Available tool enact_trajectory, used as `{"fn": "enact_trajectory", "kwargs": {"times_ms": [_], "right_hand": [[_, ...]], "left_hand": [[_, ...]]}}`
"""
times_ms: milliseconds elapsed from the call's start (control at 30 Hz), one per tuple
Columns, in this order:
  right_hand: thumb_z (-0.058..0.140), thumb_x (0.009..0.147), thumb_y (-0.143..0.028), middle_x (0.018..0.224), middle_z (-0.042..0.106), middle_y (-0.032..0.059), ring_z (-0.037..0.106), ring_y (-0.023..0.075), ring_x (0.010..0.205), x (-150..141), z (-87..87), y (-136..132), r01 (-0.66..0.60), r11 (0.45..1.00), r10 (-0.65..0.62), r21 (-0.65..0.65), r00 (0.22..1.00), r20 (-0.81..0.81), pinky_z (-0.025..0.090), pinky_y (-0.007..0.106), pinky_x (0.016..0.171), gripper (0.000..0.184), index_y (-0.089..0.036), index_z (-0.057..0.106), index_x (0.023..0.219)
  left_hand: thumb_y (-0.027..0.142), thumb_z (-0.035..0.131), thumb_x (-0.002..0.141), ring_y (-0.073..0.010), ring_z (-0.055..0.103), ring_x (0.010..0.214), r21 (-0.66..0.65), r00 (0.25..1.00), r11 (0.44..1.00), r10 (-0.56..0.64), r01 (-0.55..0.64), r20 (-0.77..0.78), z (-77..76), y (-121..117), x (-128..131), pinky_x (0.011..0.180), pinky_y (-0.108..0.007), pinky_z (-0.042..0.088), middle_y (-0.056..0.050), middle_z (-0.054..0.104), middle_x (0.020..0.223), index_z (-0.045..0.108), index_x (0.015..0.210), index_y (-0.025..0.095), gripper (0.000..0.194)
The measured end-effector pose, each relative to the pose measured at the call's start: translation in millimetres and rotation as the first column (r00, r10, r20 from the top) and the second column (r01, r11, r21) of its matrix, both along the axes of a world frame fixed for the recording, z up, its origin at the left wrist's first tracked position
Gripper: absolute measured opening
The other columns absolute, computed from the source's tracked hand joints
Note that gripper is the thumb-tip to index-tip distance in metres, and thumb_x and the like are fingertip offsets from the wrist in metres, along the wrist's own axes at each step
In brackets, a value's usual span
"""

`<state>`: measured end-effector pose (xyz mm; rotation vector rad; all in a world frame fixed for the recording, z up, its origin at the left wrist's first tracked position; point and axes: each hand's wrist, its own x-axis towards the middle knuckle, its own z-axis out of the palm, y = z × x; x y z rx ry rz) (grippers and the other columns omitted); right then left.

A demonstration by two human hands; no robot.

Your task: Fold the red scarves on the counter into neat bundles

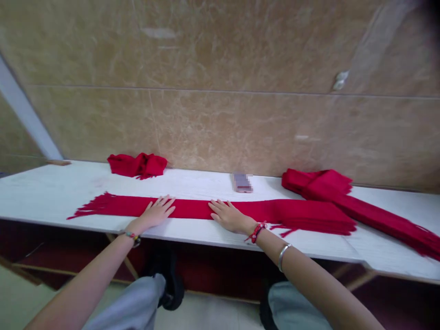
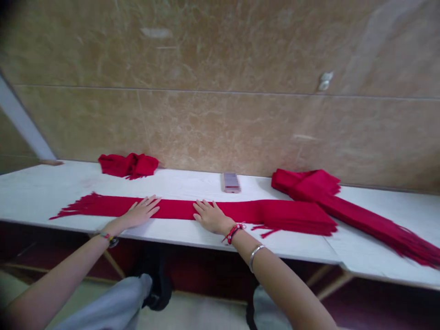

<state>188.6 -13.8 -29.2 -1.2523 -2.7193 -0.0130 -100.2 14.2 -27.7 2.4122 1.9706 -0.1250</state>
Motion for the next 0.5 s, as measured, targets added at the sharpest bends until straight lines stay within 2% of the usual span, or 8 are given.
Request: {"fn": "enact_trajectory", "kwargs": {"times_ms": [133,267,333,433,500], "right_hand": [[0.028,0.092,-0.030,0.141,0.030,0.0127,0.024,0.0304,0.129,83,7.5,-19,0.212,0.977,-0.214,0.026,0.969,0.122,0.025,0.056,0.098,0.043,-0.015,0.038,0.131],[0.029,0.090,-0.025,0.139,0.034,0.0146,0.026,0.0325,0.128,149,14.2,-34,0.337,0.934,-0.353,0.120,0.922,0.157,0.022,0.061,0.097,0.040,-0.016,0.047,0.125],[0.028,0.090,-0.024,0.140,0.033,0.0144,0.025,0.0322,0.128,181,12.9,-37,0.391,0.910,-0.409,0.138,0.901,0.145,0.024,0.061,0.096,0.041,-0.017,0.046,0.126],[0.024,0.090,-0.021,0.140,0.033,0.0123,0.027,0.0288,0.128,233,5.9,-37,0.480,0.872,-0.490,0.098,0.858,0.155,0.029,0.059,0.094,0.043,-0.020,0.043,0.129],[0.024,0.090,-0.020,0.139,0.034,0.0119,0.029,0.0279,0.128,264,0.9,-37,0.548,0.833,-0.552,0.074,0.816,0.169,0.030,0.059,0.094,0.043,-0.021,0.043,0.128]], "left_hand": [[0.040,0.019,0.089,-0.0272,0.009,0.134,-0.014,0.998,0.998,0.060,-0.060,0.022,2.2,8,-2,0.100,-0.054,0.019,-0.002,0.010,0.147,0.014,0.140,0.028,0.053],[0.046,0.021,0.087,-0.0302,0.010,0.133,-0.051,0.982,0.981,0.186,-0.185,0.018,3.8,13,1,0.101,-0.055,0.015,-0.003,0.007,0.147,0.014,0.140,0.029,0.056],[0.048,0.024,0.086,-0.0342,0.012,0.131,-0.050,0.974,0.973,0.227,-0.225,0.017,4.7,16,3,0.099,-0.059,0.016,-0.005,0.011,0.147,0.018,0.139,0.029,0.057],[0.047,0.030,0.083,-0.0390,0.017,0.129,-0.018,0.960,0.960,0.280,-0.280,0.007,9.1,18,12,0.096,-0.063,0.018,-0.009,0.019,0.145,0.028,0.137,0.027,0.058],[0.044,0.032,0.083,-0.0388,0.013,0.130,0.017,0.945,0.945,0.326,-0.326,-0.016,14.4,18,27,0.097,-0.063,0.016,-0.009,0.016,0.146,0.032,0.136,0.023,0.057]]}}
